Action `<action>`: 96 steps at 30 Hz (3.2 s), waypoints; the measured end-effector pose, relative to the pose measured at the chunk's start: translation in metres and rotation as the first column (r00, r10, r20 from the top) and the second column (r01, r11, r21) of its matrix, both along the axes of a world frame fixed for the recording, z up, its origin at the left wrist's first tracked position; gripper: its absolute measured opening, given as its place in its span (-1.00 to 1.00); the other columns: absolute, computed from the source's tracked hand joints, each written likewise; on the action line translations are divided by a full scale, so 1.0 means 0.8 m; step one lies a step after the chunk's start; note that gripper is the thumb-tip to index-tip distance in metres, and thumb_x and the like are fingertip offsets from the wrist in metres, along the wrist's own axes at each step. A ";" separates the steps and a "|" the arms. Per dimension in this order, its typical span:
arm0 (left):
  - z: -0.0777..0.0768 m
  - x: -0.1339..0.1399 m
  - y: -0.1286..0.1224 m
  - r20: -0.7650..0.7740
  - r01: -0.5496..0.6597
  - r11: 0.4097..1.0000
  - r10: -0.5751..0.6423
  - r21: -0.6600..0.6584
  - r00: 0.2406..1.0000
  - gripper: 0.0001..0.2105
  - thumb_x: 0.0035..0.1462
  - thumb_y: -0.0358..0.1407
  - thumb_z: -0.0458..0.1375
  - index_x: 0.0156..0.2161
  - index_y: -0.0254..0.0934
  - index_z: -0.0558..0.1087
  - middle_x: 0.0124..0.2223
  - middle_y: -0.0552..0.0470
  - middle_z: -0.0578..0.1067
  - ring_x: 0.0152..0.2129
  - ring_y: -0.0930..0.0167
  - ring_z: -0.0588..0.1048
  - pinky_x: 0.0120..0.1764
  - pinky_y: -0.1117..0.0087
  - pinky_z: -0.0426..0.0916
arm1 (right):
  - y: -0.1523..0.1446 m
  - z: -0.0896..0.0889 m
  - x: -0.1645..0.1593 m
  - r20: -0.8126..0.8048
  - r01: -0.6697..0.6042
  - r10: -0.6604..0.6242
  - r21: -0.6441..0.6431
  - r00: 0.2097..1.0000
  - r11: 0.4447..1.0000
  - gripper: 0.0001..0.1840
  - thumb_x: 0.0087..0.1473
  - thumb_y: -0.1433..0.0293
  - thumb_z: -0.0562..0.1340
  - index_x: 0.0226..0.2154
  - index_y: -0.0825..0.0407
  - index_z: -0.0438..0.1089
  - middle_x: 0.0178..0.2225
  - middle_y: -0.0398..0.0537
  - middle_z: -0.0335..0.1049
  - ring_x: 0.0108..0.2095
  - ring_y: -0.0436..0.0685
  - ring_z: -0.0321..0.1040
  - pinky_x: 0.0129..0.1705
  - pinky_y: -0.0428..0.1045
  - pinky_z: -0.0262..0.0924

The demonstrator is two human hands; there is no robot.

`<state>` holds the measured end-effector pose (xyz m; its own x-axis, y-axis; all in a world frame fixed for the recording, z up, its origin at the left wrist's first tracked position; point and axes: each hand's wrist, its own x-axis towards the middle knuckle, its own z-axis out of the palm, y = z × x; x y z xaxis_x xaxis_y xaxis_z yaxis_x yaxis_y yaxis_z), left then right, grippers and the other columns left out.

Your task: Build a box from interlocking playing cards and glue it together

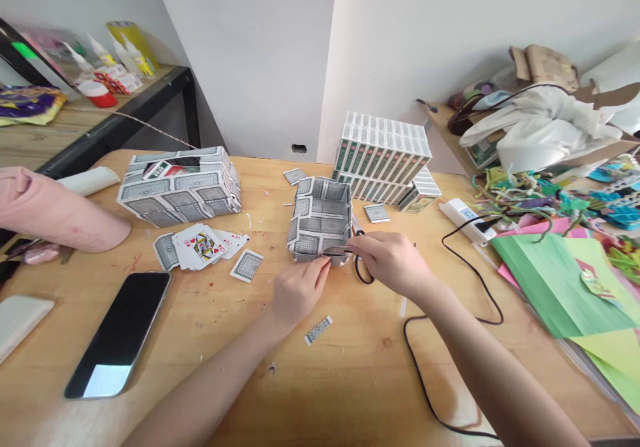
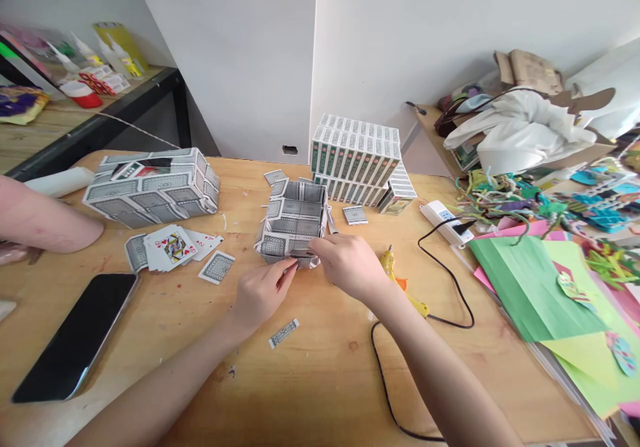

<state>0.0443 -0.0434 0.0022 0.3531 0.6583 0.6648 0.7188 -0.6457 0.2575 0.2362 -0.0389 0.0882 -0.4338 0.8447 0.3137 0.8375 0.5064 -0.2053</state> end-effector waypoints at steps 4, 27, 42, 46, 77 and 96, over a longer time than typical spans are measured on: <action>0.007 0.006 -0.006 -0.007 0.013 0.998 -0.013 0.058 1.000 -0.87 0.09 -0.40 0.11 -0.23 -0.29 0.46 -0.58 0.12 0.48 -0.67 0.52 0.43 -0.56 0.44 0.19 | -0.003 0.003 -0.004 -0.016 0.023 -0.025 -0.105 1.000 0.994 -0.79 0.09 0.46 0.06 -0.46 0.03 0.38 -0.57 -0.13 0.34 -0.56 -0.03 0.20 -0.52 -0.11 -0.08; 0.026 0.043 -0.004 -0.173 -0.079 0.991 0.097 0.111 0.980 -0.81 0.15 -0.26 0.06 -0.41 -0.31 0.41 -0.67 0.08 0.37 -0.72 0.46 0.36 -0.61 0.40 0.06 | -0.013 -0.006 0.001 0.002 0.028 -0.028 -0.166 1.000 0.986 -0.69 0.11 0.54 0.00 -0.26 0.01 0.42 -0.35 -0.02 0.44 -0.37 0.05 0.37 -0.36 -0.09 0.19; 0.019 0.049 -0.004 -0.153 -0.131 0.991 0.127 -0.013 0.980 -0.79 0.19 -0.29 0.00 -0.43 -0.31 0.37 -0.67 0.06 0.39 -0.72 0.45 0.38 -0.62 0.42 0.02 | -0.012 -0.010 -0.002 -0.001 0.082 -0.084 -0.168 0.997 0.982 -0.73 0.11 0.50 0.03 -0.30 0.02 0.43 -0.38 -0.03 0.43 -0.41 0.04 0.36 -0.42 -0.11 0.13; 0.029 0.052 -0.004 -0.187 -0.166 0.976 0.138 -0.144 0.973 -0.79 0.21 -0.29 -0.04 -0.38 -0.29 0.39 -0.64 0.04 0.43 -0.70 0.43 0.40 -0.63 0.44 0.01 | -0.006 -0.011 -0.002 -0.057 0.069 -0.080 -0.184 0.995 0.980 -0.75 0.10 0.50 0.05 -0.31 0.02 0.43 -0.37 -0.04 0.43 -0.38 0.05 0.36 -0.39 -0.10 0.15; 0.023 0.012 -0.011 -0.126 -0.160 0.984 0.148 -0.084 0.981 -0.83 0.16 -0.35 0.05 -0.20 -0.28 0.47 -0.53 0.09 0.53 -0.64 0.51 0.45 -0.55 0.44 0.12 | 0.029 -0.082 -0.054 -0.622 0.239 -0.355 -0.265 0.697 0.934 -0.76 0.11 0.29 0.06 -0.54 -0.04 0.25 -0.58 -0.14 0.46 -0.55 0.08 0.39 -0.45 -0.06 0.23; 0.028 0.021 -0.003 -0.261 -0.148 0.976 0.102 -0.161 0.960 -0.83 0.21 -0.34 -0.03 -0.21 -0.28 0.40 -0.48 0.08 0.51 -0.57 0.45 0.47 -0.56 0.41 0.09 | 0.027 -0.076 -0.055 -0.604 0.251 -0.380 -0.290 0.701 0.923 -0.73 0.12 0.29 0.06 -0.55 -0.03 0.31 -0.56 -0.14 0.48 -0.51 0.09 0.41 -0.42 -0.06 0.22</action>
<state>0.0607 -0.0455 0.0242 0.4000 0.8072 0.4341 0.8470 -0.5065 0.1614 0.1921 -0.0176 0.0273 0.1177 0.9612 0.2494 0.5768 0.1383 -0.8051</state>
